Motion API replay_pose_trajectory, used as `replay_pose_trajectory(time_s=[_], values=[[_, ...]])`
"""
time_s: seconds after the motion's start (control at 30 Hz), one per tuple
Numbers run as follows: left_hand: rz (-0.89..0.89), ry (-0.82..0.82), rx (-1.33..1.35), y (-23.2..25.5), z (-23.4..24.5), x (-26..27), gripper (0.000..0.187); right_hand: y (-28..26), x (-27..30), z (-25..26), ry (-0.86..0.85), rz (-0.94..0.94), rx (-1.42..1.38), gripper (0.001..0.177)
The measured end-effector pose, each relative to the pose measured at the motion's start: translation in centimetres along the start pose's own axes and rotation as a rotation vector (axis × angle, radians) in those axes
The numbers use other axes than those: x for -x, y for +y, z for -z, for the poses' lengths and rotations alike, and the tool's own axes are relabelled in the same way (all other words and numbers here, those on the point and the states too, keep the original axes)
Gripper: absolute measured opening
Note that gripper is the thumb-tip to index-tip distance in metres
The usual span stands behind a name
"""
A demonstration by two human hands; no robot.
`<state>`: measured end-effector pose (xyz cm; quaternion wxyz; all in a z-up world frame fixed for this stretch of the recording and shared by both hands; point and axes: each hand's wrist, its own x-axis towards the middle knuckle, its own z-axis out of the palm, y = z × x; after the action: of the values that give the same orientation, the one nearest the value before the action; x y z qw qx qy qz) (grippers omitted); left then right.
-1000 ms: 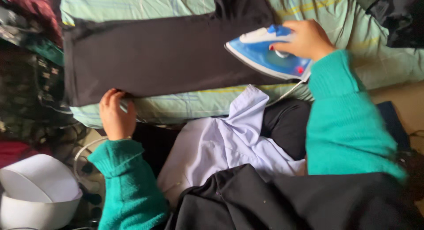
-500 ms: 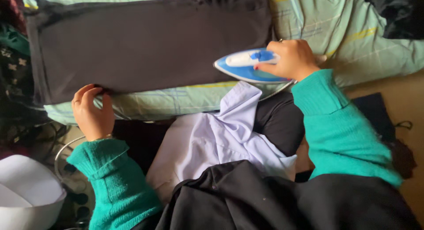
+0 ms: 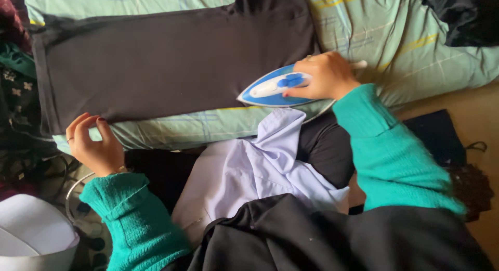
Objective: The person irons a black long-sleeved shirt on a bed, smoothing the fabric and using a steam iron. After finishing, the person folds the shirt and places it aside, then begins ironing a green long-sleeved shirt in the same manner.
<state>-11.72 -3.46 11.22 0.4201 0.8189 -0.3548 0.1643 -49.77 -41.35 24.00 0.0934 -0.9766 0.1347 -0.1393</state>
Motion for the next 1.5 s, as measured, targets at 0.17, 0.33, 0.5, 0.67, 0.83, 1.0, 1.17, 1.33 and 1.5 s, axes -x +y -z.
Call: replay_pose_trajectory(time_s=[0.17,0.33,0.5,0.67,0.83,1.0,1.17,1.33,1.5], values=[[0.088,-0.038,0.002,-0.4,-0.1,0.1,0.008,-2.4,-2.8,-1.8,-0.012,0.028,-0.027,0.052],[0.095,-0.059,-0.002,-1.0,0.2,0.4,0.006,-1.8,-2.5,-1.4,-0.03,-0.087,-0.036,0.054],[0.165,-0.075,0.044,-2.0,0.2,0.9,0.005,1.7,0.2,1.2,-0.019,-0.196,0.057,0.054],[0.246,-0.036,0.085,-2.6,-0.5,0.5,0.008,6.4,4.1,1.7,-0.018,-0.462,0.239,0.051],[0.233,-0.031,0.016,-2.5,-0.6,-0.1,0.007,12.6,8.9,3.3,0.253,-0.765,0.02,0.045],[0.265,-0.027,0.063,-2.0,-0.5,-0.8,0.008,17.8,10.3,4.7,0.346,-0.784,0.266,0.04],[0.324,-0.057,0.004,-1.1,-0.4,-0.7,0.009,17.0,4.5,3.4,0.354,-0.683,0.066,0.042],[0.269,-0.031,0.022,0.1,0.0,-1.1,0.008,15.0,-7.6,-1.8,0.347,-0.677,0.0,0.044],[0.237,0.016,0.05,1.1,0.7,-1.5,0.007,14.6,-15.3,-8.0,0.312,-0.794,0.237,0.048]])
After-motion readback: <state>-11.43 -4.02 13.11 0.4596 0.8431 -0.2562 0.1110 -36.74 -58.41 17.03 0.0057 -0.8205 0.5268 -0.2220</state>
